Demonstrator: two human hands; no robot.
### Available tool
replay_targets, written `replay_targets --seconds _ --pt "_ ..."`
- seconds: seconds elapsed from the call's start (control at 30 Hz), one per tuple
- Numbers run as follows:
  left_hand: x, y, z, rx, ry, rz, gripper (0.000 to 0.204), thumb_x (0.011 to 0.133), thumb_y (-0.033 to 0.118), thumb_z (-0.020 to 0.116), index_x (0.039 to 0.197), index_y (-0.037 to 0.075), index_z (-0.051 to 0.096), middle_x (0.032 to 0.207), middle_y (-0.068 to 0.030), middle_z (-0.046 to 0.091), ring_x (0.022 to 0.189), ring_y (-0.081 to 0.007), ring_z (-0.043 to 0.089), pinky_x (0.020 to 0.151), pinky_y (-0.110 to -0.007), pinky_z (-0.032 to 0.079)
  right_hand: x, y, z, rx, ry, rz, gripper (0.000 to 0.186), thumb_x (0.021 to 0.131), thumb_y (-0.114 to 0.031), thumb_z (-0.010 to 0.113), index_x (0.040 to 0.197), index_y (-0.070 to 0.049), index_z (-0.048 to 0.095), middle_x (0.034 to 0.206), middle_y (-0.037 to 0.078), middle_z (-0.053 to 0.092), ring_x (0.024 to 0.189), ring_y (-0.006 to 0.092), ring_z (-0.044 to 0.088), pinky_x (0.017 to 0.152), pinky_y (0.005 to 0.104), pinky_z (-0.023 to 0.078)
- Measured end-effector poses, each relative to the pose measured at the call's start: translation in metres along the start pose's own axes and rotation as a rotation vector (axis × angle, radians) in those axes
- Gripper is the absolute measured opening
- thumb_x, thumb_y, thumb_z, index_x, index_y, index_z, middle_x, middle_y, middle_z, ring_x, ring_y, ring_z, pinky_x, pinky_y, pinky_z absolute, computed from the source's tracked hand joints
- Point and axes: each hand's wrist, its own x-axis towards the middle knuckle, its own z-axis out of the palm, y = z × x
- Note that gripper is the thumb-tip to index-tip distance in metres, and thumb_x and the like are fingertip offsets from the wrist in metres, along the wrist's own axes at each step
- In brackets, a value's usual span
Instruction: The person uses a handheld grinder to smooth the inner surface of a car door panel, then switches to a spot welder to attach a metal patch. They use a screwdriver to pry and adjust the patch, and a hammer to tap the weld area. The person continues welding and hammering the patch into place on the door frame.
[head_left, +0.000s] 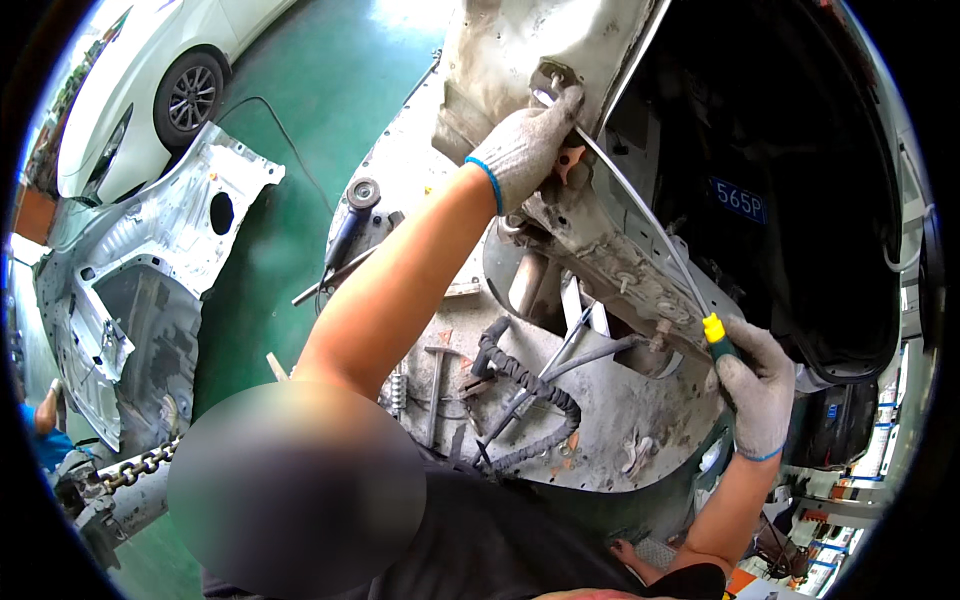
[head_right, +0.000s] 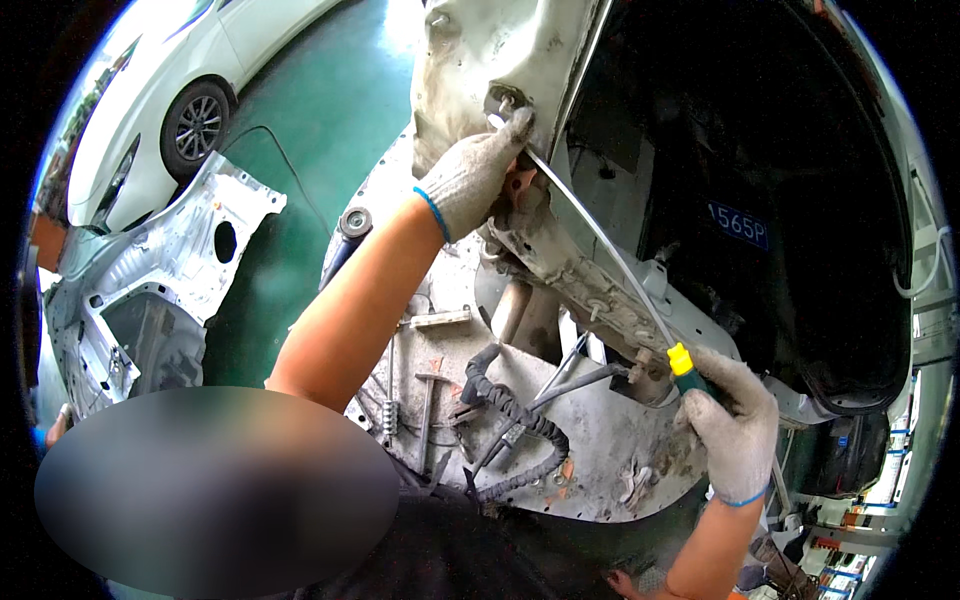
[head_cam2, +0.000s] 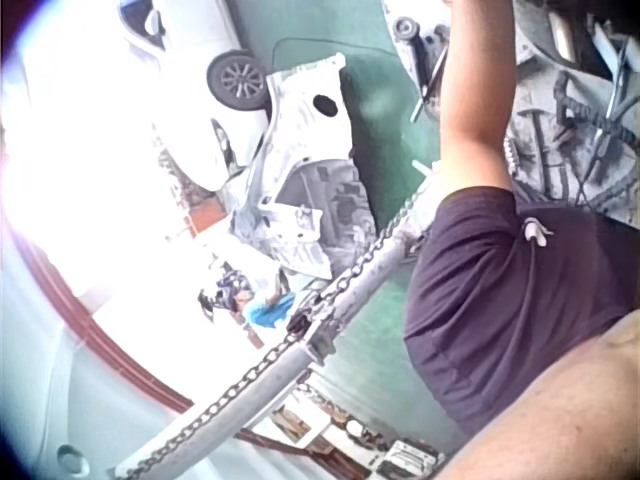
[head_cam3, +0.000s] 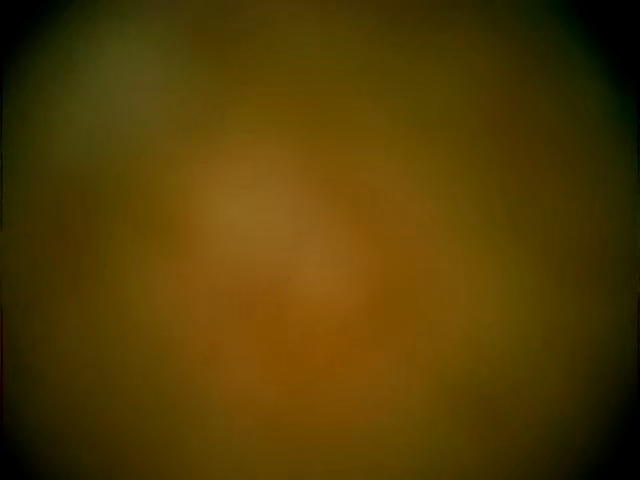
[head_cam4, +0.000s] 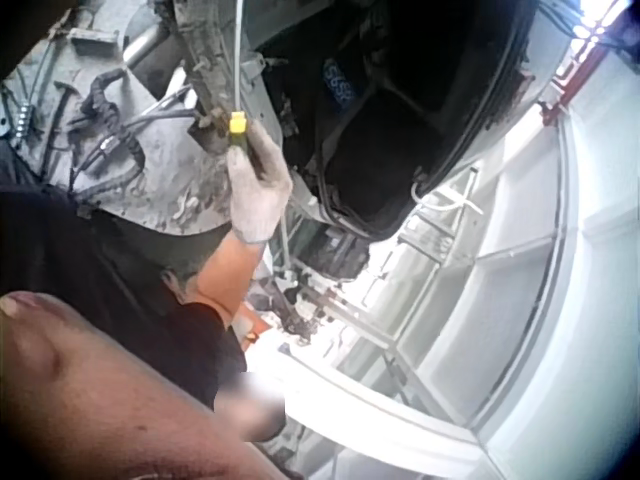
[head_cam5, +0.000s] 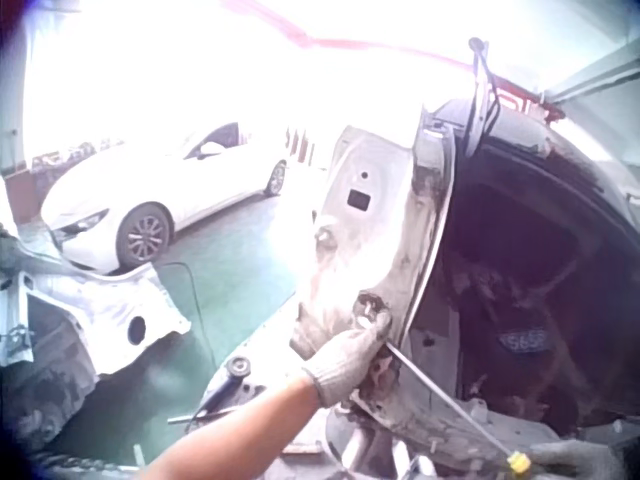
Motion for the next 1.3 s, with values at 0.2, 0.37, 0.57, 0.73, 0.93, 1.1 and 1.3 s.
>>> replay_targets --seconds 0.2,0.37,0.57,0.73,0.93,1.1,1.3 --pt "-0.001 0.003 -0.001 -0.128 -0.054 -0.048 0.065 0.099 0.068 0.057 0.086 0.005 0.067 0.073 -0.0010 0.056 0.069 -0.0132 0.055 0.063 -0.028 0.044 0.007 -0.017 -0.005 -0.090 0.061 0.071 0.044 0.081 -0.003 0.065 0.124 0.005 0.069 0.095 0.011 0.070 0.064 0.0127 0.066 0.052 0.0226 0.048" --pt "0.005 0.001 0.000 -0.381 -0.023 -0.142 0.063 0.099 0.066 0.058 0.089 0.005 0.067 0.076 -0.0014 0.059 0.069 -0.0119 0.052 0.063 -0.028 0.044 0.014 -0.020 -0.007 -0.041 0.025 0.053 0.045 0.081 0.000 0.062 0.125 0.003 0.070 0.096 0.011 0.071 0.065 0.0136 0.068 0.049 0.0215 0.047" --pt "0.004 0.003 -0.002 -0.257 -0.057 -0.067 0.062 0.100 0.065 0.057 0.087 0.005 0.065 0.077 -0.0016 0.060 0.068 -0.0107 0.053 0.062 -0.028 0.045 0.015 -0.030 -0.013 -0.108 0.035 0.032 0.050 0.077 -0.019 0.071 0.123 0.003 0.071 0.093 0.011 0.071 0.065 0.0141 0.067 0.051 0.0233 0.049" --pt "0.004 0.004 0.000 -0.092 -0.127 -0.069 0.059 0.100 0.064 0.058 0.088 0.007 0.063 0.077 -0.0012 0.060 0.067 -0.0116 0.053 0.062 -0.028 0.045 0.015 -0.019 -0.041 -0.170 0.036 -0.081 0.048 0.078 -0.015 0.070 0.122 0.005 0.072 0.095 0.011 0.071 0.067 0.0138 0.068 0.056 0.0235 0.051" --pt "0.014 -0.009 0.001 -0.030 -0.069 0.012 0.068 0.106 0.060 0.043 0.100 -0.003 0.068 0.081 -0.0114 0.067 0.069 -0.0184 0.060 0.075 -0.033 0.050 0.029 -0.038 -0.046 -0.111 0.004 -0.002 0.047 0.078 -0.012 0.070 0.121 0.005 0.072 0.098 0.011 0.071 0.070 0.0131 0.067 0.065 0.0246 0.056" --pt "0.008 -0.002 -0.002 -0.088 -0.098 -0.039 0.061 0.102 0.063 0.053 0.090 0.004 0.063 0.079 -0.0046 0.060 0.071 -0.0141 0.056 0.068 -0.030 0.048 0.027 -0.032 -0.036 -0.130 0.019 0.012 0.049 0.075 -0.015 0.072 0.120 0.005 0.072 0.099 0.011 0.071 0.072 0.0137 0.068 0.067 0.0256 0.056" --pt "0.002 -0.001 -0.002 -0.151 -0.073 -0.020 0.064 0.099 0.066 0.057 0.086 0.004 0.064 0.078 -0.0046 0.058 0.071 -0.0130 0.056 0.067 -0.029 0.047 0.030 -0.028 -0.042 -0.120 0.044 0.001 0.048 0.076 -0.016 0.073 0.120 0.004 0.073 0.101 0.012 0.070 0.068 0.0154 0.068 0.064 0.0274 0.057"
